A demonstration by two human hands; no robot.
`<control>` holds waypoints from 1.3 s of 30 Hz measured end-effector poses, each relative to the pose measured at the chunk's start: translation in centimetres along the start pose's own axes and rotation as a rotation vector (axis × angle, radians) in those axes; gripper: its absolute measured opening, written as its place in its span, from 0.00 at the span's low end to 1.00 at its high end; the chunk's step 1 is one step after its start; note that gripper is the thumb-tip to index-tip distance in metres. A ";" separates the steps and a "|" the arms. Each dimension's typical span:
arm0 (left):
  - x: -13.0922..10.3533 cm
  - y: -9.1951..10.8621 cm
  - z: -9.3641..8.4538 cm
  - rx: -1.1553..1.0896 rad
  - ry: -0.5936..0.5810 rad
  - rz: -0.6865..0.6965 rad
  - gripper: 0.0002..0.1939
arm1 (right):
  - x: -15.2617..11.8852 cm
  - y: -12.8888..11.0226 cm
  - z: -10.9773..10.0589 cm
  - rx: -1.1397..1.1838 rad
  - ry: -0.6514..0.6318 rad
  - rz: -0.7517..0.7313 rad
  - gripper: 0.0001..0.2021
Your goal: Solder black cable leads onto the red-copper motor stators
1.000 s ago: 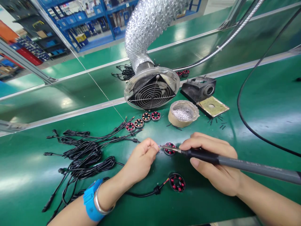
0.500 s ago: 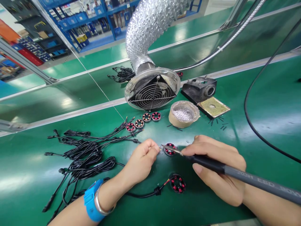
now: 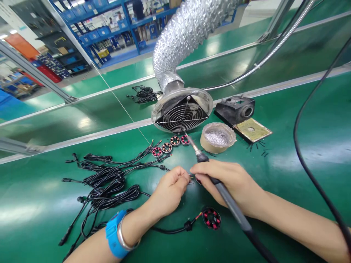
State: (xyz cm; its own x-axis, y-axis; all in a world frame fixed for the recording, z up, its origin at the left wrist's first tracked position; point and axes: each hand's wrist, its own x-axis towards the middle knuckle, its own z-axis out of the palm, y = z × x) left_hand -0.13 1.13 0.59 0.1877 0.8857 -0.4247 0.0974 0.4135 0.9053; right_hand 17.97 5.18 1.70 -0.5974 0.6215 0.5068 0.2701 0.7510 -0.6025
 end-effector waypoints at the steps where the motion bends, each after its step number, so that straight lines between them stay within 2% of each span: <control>1: 0.0 -0.2 0.0 0.003 -0.005 0.004 0.16 | 0.2 0.2 0.3 -0.001 -0.031 -0.021 0.11; 3: 0.0 -0.3 -0.1 0.016 -0.016 0.017 0.17 | 0.5 0.5 0.9 0.001 -0.052 -0.048 0.11; 7: -0.4 0.4 -0.4 0.153 -0.049 0.086 0.15 | 0.7 0.6 1.3 0.007 0.001 -0.116 0.12; 11: -0.8 1.4 -0.7 0.297 -0.058 0.120 0.12 | 0.4 0.3 1.0 0.007 0.015 -0.091 0.12; 18: -0.1 0.7 -0.3 0.018 -0.073 -0.014 0.16 | 0.2 0.1 1.4 0.008 0.052 -0.079 0.12; 24: -0.2 1.3 -0.1 -0.050 -0.051 -0.130 0.16 | 0.2 0.0 1.3 0.056 0.087 -0.027 0.11; 30: -0.1 1.4 0.1 -0.042 0.012 -0.146 0.13 | -0.4 0.6 0.3 0.129 0.020 0.135 0.16; 33: -0.1 1.2 0.2 -0.024 0.025 -0.136 0.12 | -0.5 0.6 0.5 0.147 -0.022 0.137 0.16; 39: -0.3 1.3 0.2 -0.024 0.034 -0.113 0.10 | -0.5 0.3 1.0 0.136 0.008 0.148 0.16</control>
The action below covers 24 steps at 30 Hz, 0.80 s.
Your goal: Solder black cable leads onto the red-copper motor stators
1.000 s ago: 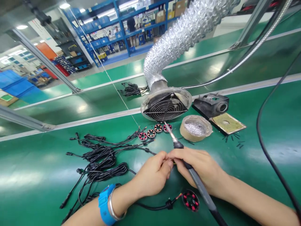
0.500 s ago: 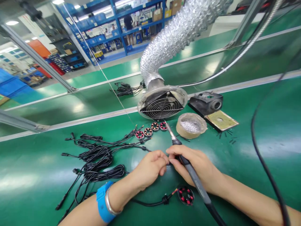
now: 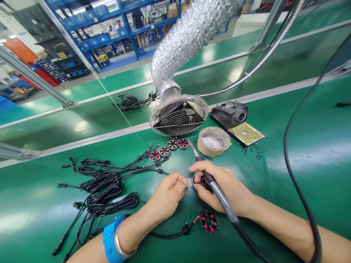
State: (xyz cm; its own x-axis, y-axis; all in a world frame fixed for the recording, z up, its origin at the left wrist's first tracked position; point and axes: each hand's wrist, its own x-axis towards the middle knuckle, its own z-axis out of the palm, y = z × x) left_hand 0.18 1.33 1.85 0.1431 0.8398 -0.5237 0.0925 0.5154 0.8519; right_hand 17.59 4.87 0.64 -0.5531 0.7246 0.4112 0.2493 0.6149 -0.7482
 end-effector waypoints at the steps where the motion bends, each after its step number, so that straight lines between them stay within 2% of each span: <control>1: 0.0 0.0 0.0 0.003 -0.003 -0.006 0.10 | 0.0 -0.1 0.1 0.008 -0.007 0.008 0.16; 4: 0.0 0.1 0.0 0.013 -0.009 -0.012 0.12 | -0.2 -0.2 0.5 0.026 -0.022 0.027 0.15; 9: 0.1 -0.2 0.1 0.025 -0.010 0.005 0.15 | -0.3 0.2 1.4 -0.036 0.136 0.037 0.13; 13: 0.2 -0.3 0.1 0.021 0.000 0.001 0.16 | -0.4 0.2 1.4 -0.029 0.142 0.031 0.13; 17: 0.1 -0.3 0.1 0.016 0.007 0.008 0.17 | -0.6 -0.5 0.1 -0.047 0.161 -0.007 0.11; 21: 0.0 -0.4 0.1 -0.001 -0.007 0.026 0.20 | -1.2 -1.4 -2.3 -0.109 0.136 -0.085 0.17; 24: 0.0 -0.6 0.1 0.003 -0.003 0.034 0.21 | -1.8 -1.5 -3.5 -0.119 0.134 -0.121 0.16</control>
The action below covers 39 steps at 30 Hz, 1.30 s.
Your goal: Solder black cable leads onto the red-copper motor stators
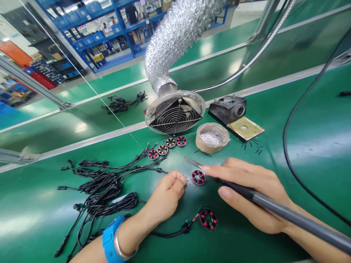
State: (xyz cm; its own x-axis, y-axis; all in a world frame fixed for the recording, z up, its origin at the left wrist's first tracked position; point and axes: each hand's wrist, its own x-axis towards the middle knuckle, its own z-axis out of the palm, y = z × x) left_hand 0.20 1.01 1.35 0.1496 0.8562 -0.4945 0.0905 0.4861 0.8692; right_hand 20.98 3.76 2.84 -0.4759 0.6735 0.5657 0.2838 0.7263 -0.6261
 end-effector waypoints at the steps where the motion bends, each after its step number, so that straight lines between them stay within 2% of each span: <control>1: 0.0 -0.1 0.0 0.008 0.002 0.002 0.21 | -0.1 0.0 -0.2 0.017 0.006 -0.002 0.16; 5: 0.0 -0.1 0.0 0.030 0.001 -0.009 0.20 | -0.1 0.0 -0.2 0.109 0.001 -0.001 0.15; 11: -0.1 0.0 0.0 0.048 0.004 -0.009 0.19 | 0.3 -0.1 -0.2 0.131 -0.105 0.009 0.10; 25: -0.2 -0.2 -0.2 0.097 0.002 0.020 0.18 | 0.4 -0.1 -0.2 0.138 -0.115 -0.017 0.11; 33: -0.1 0.0 -0.1 0.095 -0.004 -0.008 0.19 | 0.3 -0.4 -0.6 0.152 -0.034 -0.002 0.14; 39: -0.1 0.0 -0.1 0.064 -0.012 -0.004 0.20 | 0.0 0.1 0.0 0.105 0.061 -0.025 0.16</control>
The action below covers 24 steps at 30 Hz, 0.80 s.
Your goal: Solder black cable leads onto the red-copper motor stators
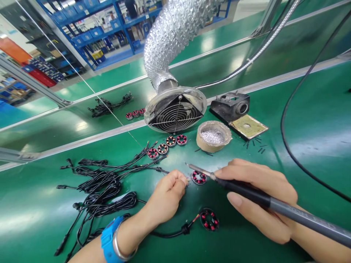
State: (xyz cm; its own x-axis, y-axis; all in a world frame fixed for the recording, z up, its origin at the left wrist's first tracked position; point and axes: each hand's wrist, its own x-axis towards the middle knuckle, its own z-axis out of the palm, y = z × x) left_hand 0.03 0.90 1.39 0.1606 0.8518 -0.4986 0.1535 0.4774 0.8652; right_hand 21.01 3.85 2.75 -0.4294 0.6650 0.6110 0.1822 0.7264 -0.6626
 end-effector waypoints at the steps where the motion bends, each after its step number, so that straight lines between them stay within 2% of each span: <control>1: 0.0 0.0 0.0 -0.002 -0.001 0.003 0.20 | 0.0 0.1 0.2 -0.023 0.026 0.005 0.17; 4: 0.1 -0.1 0.0 -0.010 0.003 0.013 0.19 | 0.0 0.4 1.2 -0.091 0.067 0.007 0.20; 11: 0.4 -0.7 -0.1 0.014 -0.074 0.046 0.13 | -0.7 2.5 3.9 -0.174 -0.106 -0.236 0.16; 15: -0.7 0.6 -0.6 0.288 -0.087 0.132 0.11 | -0.6 2.7 4.1 -0.232 -0.084 -0.284 0.15; 19: -1.7 2.0 -0.9 0.621 -0.041 0.290 0.04 | -0.1 1.5 3.9 -0.240 -0.022 -0.196 0.10; 21: -1.6 2.0 -0.9 0.587 -0.056 0.268 0.04 | 0.1 1.0 4.0 -0.198 -0.022 -0.172 0.11; 24: -0.9 1.1 -0.6 0.361 -0.055 0.190 0.06 | -0.1 1.0 4.6 -0.141 -0.041 -0.187 0.14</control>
State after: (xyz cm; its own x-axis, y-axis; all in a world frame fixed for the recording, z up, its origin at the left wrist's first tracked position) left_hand -0.54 0.76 2.80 0.2695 0.8999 -0.3428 0.4472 0.1983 0.8722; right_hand 17.20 3.72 0.06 -0.5027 0.5112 0.6971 0.2169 0.8552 -0.4707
